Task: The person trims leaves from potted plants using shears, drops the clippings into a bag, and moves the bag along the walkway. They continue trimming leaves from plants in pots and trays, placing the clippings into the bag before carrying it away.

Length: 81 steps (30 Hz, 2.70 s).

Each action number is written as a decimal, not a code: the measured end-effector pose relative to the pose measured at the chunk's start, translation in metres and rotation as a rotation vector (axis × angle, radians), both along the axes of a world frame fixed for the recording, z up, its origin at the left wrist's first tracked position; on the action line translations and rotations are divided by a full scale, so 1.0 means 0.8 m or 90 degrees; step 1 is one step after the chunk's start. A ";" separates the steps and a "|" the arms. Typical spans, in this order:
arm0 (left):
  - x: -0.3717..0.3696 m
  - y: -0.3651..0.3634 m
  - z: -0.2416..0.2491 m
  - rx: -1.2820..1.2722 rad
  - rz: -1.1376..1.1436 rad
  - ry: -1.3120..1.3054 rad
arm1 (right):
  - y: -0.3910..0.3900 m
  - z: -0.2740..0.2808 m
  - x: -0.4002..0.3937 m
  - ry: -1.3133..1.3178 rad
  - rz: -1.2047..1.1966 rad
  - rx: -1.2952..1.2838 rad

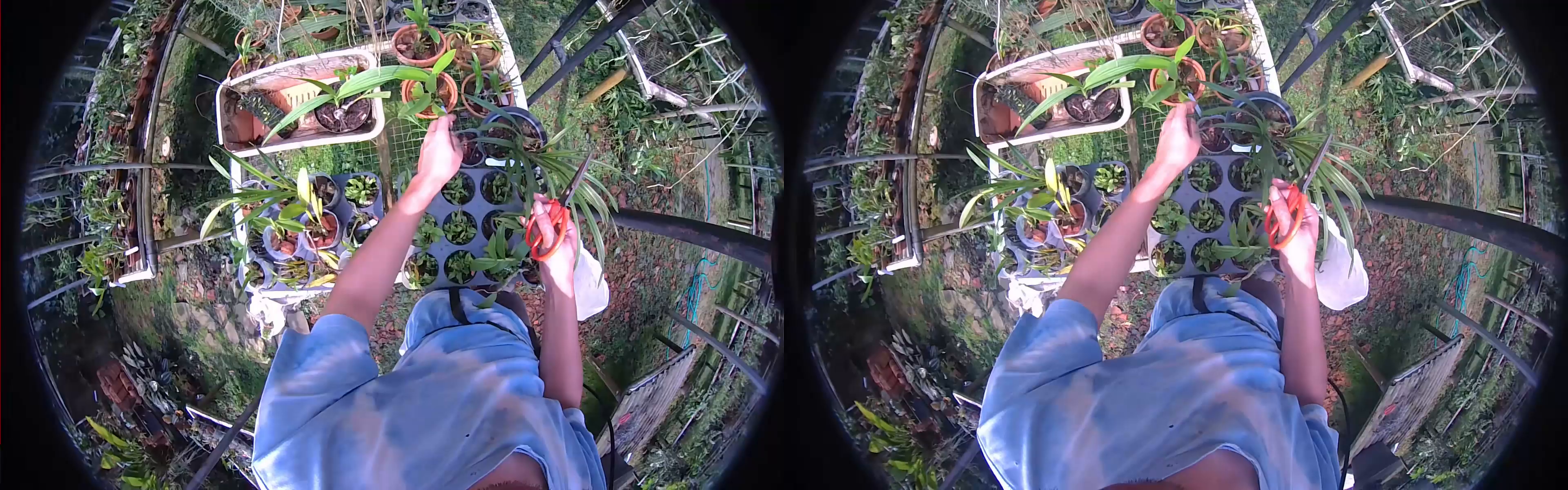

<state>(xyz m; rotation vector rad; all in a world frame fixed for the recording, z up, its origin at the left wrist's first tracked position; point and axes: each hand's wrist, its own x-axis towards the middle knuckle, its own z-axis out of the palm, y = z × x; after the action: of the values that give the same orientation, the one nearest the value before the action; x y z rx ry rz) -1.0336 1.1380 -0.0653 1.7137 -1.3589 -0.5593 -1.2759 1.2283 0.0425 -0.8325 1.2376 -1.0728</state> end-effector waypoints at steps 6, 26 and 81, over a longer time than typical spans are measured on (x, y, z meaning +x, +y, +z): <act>0.061 -0.094 -0.033 0.456 -0.195 -0.358 | 0.011 -0.008 0.002 0.035 -0.006 0.003; 0.101 -0.115 -0.069 0.161 -0.119 -0.153 | 0.003 0.000 -0.009 0.037 -0.050 0.067; -0.511 0.320 -0.035 0.340 -0.287 -0.044 | 0.187 -0.279 -0.545 0.686 0.004 -0.143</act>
<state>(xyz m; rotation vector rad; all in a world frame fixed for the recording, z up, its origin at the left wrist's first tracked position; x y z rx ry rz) -1.4421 1.3940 -0.0931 1.8449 -1.7716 -1.2137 -1.7116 1.3779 -0.1808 -1.7021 1.9959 -0.7423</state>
